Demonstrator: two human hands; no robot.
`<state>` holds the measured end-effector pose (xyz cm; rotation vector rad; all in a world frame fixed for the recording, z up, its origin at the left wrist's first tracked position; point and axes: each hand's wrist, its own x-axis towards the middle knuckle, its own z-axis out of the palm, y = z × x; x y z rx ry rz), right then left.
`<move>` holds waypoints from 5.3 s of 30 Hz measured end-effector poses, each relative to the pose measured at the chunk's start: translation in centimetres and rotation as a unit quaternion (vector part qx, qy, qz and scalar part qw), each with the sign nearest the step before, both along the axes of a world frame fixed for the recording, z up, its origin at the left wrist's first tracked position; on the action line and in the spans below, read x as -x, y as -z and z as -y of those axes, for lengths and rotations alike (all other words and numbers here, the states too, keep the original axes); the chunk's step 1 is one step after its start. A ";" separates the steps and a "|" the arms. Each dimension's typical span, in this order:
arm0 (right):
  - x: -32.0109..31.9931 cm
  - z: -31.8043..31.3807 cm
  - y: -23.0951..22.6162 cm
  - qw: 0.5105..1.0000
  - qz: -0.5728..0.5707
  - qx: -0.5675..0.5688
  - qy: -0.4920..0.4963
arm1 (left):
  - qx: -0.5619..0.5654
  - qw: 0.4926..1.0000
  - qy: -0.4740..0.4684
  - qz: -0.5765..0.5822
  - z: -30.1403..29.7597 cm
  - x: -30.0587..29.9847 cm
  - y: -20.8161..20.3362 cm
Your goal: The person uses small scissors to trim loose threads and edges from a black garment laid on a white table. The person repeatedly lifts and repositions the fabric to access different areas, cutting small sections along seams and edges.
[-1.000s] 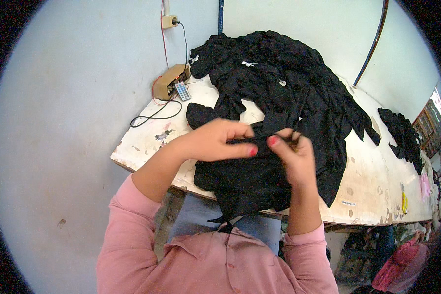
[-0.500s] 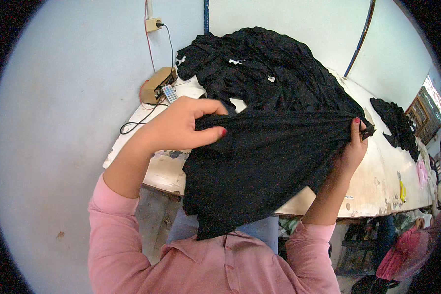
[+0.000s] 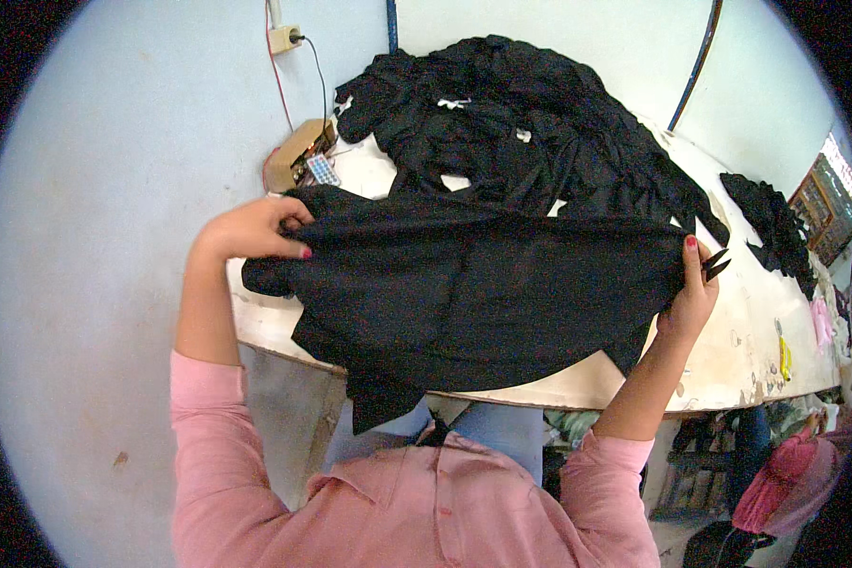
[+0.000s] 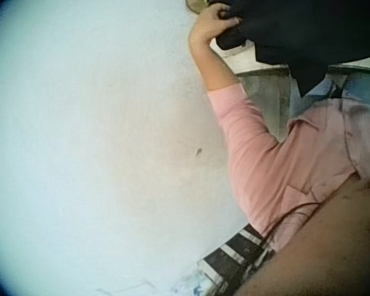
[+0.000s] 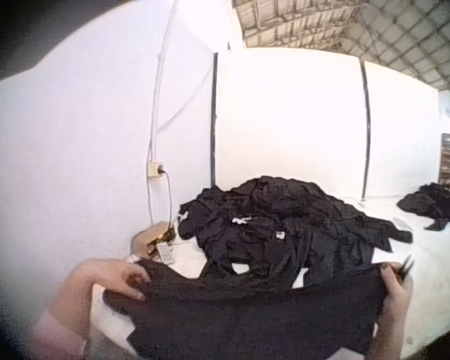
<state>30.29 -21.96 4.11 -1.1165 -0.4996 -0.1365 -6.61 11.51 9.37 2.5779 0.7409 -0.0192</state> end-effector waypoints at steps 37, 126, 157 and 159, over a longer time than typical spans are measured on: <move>12.9 -5.5 -0.2 0.930 0.281 0.196 -0.136 | 0.316 0.887 0.149 0.301 12.4 -9.1 1.8; 10.9 -3.4 0.4 0.940 0.065 0.181 -0.283 | 0.156 0.932 0.259 0.200 10.6 -5.2 0.2; 14.9 -8.8 1.8 0.926 0.157 0.215 -0.268 | 0.388 0.838 0.049 0.381 13.0 -7.3 3.6; 15.6 -9.2 1.1 0.931 0.295 0.187 -0.107 | 0.357 0.854 0.023 0.378 12.7 -7.2 4.0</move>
